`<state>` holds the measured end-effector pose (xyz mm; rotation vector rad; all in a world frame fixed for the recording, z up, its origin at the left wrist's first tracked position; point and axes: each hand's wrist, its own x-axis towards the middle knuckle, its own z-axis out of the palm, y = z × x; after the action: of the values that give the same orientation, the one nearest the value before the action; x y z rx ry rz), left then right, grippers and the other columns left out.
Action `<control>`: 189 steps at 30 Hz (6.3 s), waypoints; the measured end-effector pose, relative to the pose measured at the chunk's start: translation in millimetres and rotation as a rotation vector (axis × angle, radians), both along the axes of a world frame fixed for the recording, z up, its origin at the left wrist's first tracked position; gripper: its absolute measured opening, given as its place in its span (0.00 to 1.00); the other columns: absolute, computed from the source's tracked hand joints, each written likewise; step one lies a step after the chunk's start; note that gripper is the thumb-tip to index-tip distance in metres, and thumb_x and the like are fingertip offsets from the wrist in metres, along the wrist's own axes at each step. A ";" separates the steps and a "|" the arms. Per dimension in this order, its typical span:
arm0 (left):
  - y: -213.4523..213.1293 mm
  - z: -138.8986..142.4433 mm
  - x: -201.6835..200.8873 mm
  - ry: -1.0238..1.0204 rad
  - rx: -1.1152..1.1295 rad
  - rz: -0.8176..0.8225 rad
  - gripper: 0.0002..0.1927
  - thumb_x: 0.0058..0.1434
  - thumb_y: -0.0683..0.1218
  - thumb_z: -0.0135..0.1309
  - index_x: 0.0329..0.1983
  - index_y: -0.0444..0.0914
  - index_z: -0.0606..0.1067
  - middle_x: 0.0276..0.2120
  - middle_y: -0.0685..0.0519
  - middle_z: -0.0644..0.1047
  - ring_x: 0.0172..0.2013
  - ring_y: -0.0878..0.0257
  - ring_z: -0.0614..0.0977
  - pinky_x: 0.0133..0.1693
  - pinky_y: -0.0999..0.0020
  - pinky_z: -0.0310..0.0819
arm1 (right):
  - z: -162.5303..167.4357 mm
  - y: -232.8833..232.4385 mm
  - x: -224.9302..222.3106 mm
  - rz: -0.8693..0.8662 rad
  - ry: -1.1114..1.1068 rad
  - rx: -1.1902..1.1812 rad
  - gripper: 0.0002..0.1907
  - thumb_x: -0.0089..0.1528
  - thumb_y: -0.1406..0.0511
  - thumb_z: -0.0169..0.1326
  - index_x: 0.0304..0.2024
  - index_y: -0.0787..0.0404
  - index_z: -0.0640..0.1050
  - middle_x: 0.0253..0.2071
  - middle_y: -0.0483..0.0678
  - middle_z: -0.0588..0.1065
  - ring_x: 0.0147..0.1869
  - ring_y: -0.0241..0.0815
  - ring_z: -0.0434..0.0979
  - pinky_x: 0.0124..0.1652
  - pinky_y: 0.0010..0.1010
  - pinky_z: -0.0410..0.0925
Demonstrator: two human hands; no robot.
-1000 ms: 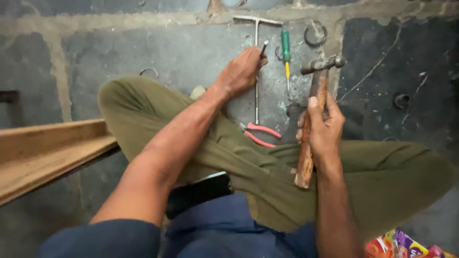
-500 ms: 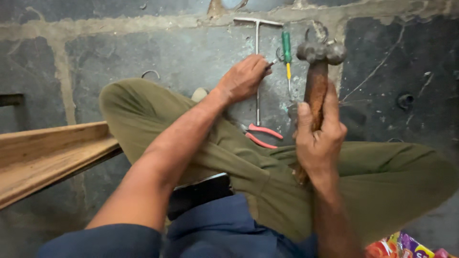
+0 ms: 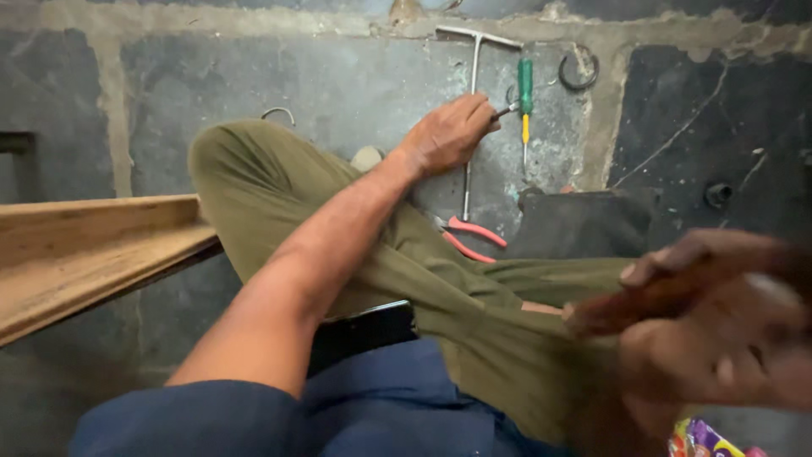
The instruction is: The person sits on the floor and uses a hammer and a metal punch to repeatedly strike and shape a small metal piece. They adjust the metal piece and the punch between strikes. The person also briefly uses a screwdriver to work on the metal piece.
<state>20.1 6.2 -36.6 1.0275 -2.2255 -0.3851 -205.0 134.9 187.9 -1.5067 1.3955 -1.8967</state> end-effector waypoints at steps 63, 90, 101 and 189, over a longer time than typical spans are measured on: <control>-11.5 40.5 27.8 0.192 0.501 0.077 0.32 0.49 0.39 0.70 0.53 0.35 0.64 0.46 0.42 0.78 0.48 0.45 0.82 0.48 0.56 0.76 | -168.7 -52.7 -5.0 0.351 -0.694 1.033 0.15 0.70 0.52 0.51 0.46 0.56 0.71 0.23 0.46 0.72 0.17 0.37 0.70 0.18 0.29 0.66; -55.7 -10.7 62.8 1.295 0.842 0.644 0.07 0.63 0.42 0.45 0.39 0.36 0.74 0.30 0.49 0.81 0.25 0.64 0.79 0.27 0.65 0.76 | -177.4 -44.8 -12.1 0.363 -0.632 1.086 0.17 0.72 0.51 0.48 0.51 0.56 0.72 0.27 0.47 0.72 0.22 0.38 0.71 0.22 0.29 0.67; -40.9 -4.4 63.5 0.438 0.648 0.410 0.22 0.49 0.35 0.50 0.49 0.36 0.73 0.42 0.50 0.82 0.47 0.59 0.82 0.48 0.65 0.74 | -177.8 -48.9 -9.8 0.369 -0.570 1.067 0.19 0.71 0.50 0.49 0.51 0.57 0.72 0.26 0.47 0.72 0.21 0.37 0.71 0.22 0.29 0.68; -15.3 18.2 -13.3 0.332 0.277 0.112 0.05 0.77 0.42 0.44 0.50 0.37 0.69 0.42 0.46 0.81 0.45 0.50 0.82 0.49 0.59 0.75 | -181.6 -50.0 -3.8 0.390 -0.548 1.021 0.20 0.71 0.51 0.48 0.50 0.62 0.71 0.26 0.46 0.74 0.20 0.36 0.72 0.21 0.28 0.67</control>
<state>6.8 -9.1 -18.4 1.1316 -1.8438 -0.7713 -208.9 84.9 6.3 -0.6152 1.3237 -0.9485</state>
